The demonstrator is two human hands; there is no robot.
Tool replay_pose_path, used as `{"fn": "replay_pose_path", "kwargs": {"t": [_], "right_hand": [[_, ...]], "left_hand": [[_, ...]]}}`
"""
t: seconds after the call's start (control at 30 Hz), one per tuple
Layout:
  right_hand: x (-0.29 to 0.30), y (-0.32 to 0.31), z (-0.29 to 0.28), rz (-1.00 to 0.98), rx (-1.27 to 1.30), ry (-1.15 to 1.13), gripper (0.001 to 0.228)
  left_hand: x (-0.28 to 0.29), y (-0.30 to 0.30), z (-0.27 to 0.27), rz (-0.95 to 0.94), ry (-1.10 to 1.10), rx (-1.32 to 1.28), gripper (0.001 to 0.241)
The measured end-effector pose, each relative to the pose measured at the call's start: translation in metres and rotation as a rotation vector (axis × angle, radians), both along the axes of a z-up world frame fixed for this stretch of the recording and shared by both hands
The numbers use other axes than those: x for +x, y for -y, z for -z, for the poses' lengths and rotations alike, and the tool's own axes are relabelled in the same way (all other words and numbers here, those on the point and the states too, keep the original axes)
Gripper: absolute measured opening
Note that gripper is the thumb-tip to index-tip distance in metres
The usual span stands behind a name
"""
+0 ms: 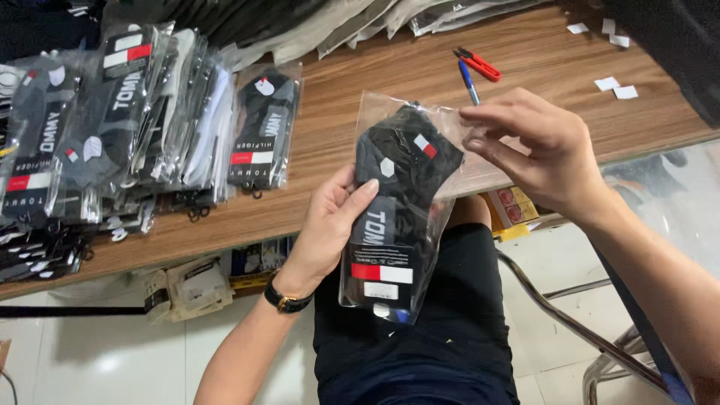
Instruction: The person writes on small white paper labels with a blue pen, then uses red-handled pliers to trim the labels. They place the trimmed labels onto packaged socks and repeat the process for additional packages.
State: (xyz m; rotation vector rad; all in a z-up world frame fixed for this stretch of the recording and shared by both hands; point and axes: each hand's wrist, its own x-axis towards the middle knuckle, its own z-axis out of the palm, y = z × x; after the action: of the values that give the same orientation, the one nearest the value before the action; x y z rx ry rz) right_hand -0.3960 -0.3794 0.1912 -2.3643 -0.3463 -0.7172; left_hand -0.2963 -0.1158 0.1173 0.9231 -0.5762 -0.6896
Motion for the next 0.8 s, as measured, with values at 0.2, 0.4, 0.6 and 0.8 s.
{"fn": "replay_pose_path", "kwargs": {"t": [0.2,0.4,0.6,0.8], "right_hand": [[0.005,-0.012,0.001,-0.056,-0.464,0.378,0.024],[0.048,-0.029,0.004,0.139,-0.009,0.154,0.012],[0.029,-0.060,0.066,-0.009,0.676,0.032,0.029],[0.000,-0.071,0.125,-0.040,0.700,0.057,0.034]], "left_hand": [[-0.012,-0.009,0.009,-0.086,0.290,0.075,0.044],[-0.006,-0.034,0.003,-0.140,0.310,0.177,0.039],[-0.012,-0.056,0.004,-0.052,0.270,0.243,0.042],[-0.017,-0.078,-0.015,0.043,0.435,0.524,0.040]]}}
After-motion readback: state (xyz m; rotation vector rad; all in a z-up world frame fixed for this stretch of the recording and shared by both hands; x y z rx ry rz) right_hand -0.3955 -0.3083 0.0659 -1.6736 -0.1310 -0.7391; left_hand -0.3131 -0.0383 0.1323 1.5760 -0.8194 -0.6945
